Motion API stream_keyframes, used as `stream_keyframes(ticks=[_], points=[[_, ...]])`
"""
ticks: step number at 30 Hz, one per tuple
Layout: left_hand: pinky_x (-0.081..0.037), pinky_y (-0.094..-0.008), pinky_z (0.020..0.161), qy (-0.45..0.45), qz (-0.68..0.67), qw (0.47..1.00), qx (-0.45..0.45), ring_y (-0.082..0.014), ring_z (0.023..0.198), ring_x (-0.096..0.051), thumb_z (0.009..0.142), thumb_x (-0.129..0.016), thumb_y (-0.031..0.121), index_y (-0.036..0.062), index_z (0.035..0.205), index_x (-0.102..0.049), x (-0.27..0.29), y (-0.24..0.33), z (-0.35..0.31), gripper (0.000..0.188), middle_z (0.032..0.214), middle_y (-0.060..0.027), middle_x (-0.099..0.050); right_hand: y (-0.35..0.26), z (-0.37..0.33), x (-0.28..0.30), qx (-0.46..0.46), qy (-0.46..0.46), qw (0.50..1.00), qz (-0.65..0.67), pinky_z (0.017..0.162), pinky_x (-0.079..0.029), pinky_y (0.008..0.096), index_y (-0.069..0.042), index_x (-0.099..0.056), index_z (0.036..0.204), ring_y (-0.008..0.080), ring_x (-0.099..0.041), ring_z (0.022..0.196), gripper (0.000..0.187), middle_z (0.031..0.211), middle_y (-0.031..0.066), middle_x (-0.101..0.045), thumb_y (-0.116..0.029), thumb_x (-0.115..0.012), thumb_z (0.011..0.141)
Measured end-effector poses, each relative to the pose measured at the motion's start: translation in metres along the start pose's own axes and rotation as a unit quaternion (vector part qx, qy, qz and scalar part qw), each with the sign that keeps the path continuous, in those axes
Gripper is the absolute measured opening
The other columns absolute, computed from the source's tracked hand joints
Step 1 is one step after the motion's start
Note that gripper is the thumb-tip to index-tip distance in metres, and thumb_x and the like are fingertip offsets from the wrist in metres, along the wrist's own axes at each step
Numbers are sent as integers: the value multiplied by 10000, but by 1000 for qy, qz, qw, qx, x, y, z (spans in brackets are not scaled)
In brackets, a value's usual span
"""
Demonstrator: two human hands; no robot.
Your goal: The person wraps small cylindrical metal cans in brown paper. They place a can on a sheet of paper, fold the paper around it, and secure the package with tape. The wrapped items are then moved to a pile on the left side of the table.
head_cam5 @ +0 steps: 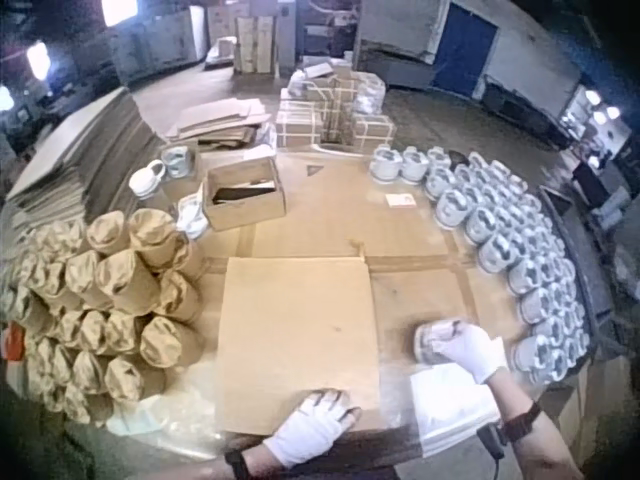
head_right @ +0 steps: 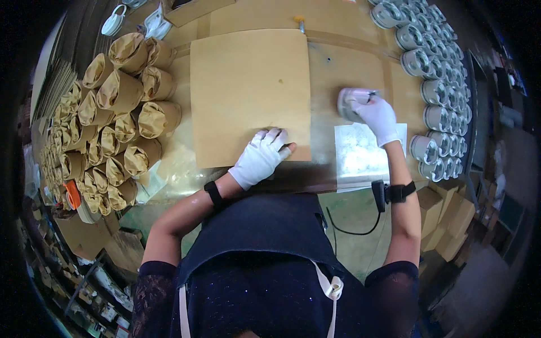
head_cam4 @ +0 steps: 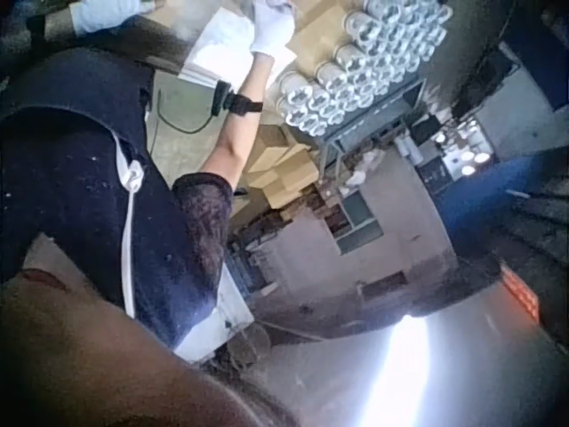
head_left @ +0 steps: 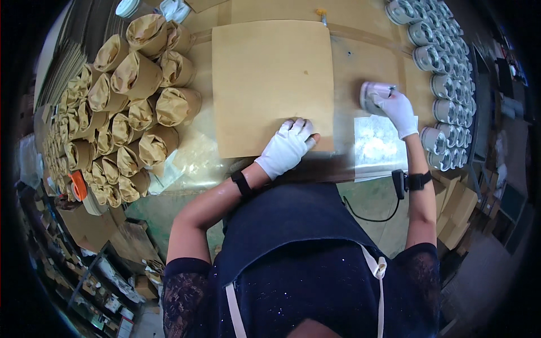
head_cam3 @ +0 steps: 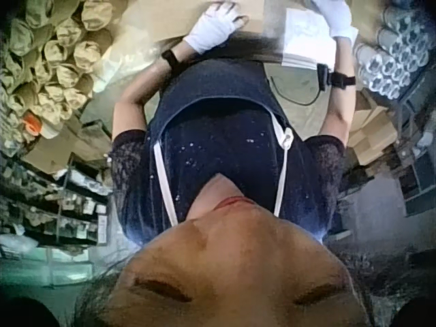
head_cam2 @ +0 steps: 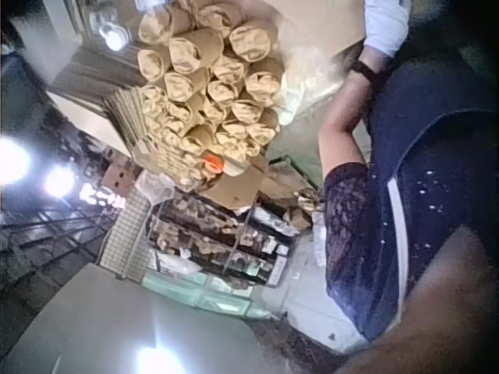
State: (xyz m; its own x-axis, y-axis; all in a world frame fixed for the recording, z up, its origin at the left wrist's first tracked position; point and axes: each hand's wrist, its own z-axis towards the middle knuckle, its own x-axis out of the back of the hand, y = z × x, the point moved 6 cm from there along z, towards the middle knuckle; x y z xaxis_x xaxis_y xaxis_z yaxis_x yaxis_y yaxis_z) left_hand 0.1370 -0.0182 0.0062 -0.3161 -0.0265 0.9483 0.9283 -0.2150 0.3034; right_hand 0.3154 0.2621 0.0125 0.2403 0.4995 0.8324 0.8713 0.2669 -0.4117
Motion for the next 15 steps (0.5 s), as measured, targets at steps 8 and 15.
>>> stream_keyframes(ticks=[8, 15], points=[[-534, -440, 1024, 44, 26, 996, 73, -335, 1214, -620, 870, -719, 153, 50, 1174, -669, 11, -37, -96, 324, 1256, -144, -612, -182, -37, -131, 133, -367, 803, 450, 1030, -504, 295, 14, -692, 1354, 118, -642, 1168, 428, 1352, 36, -699, -268, -694, 1031], [-579, -453, 871, 233, 36, 968, 90, -331, 1034, -715, 928, -659, 101, 73, 1170, -678, 96, -110, -3, 245, 1116, -169, -732, -240, -27, -47, 71, -145, 979, -126, 865, -555, 373, -144, -802, 1050, 255, -724, 1015, 407, 1059, 91, -774, -520, -750, 904]])
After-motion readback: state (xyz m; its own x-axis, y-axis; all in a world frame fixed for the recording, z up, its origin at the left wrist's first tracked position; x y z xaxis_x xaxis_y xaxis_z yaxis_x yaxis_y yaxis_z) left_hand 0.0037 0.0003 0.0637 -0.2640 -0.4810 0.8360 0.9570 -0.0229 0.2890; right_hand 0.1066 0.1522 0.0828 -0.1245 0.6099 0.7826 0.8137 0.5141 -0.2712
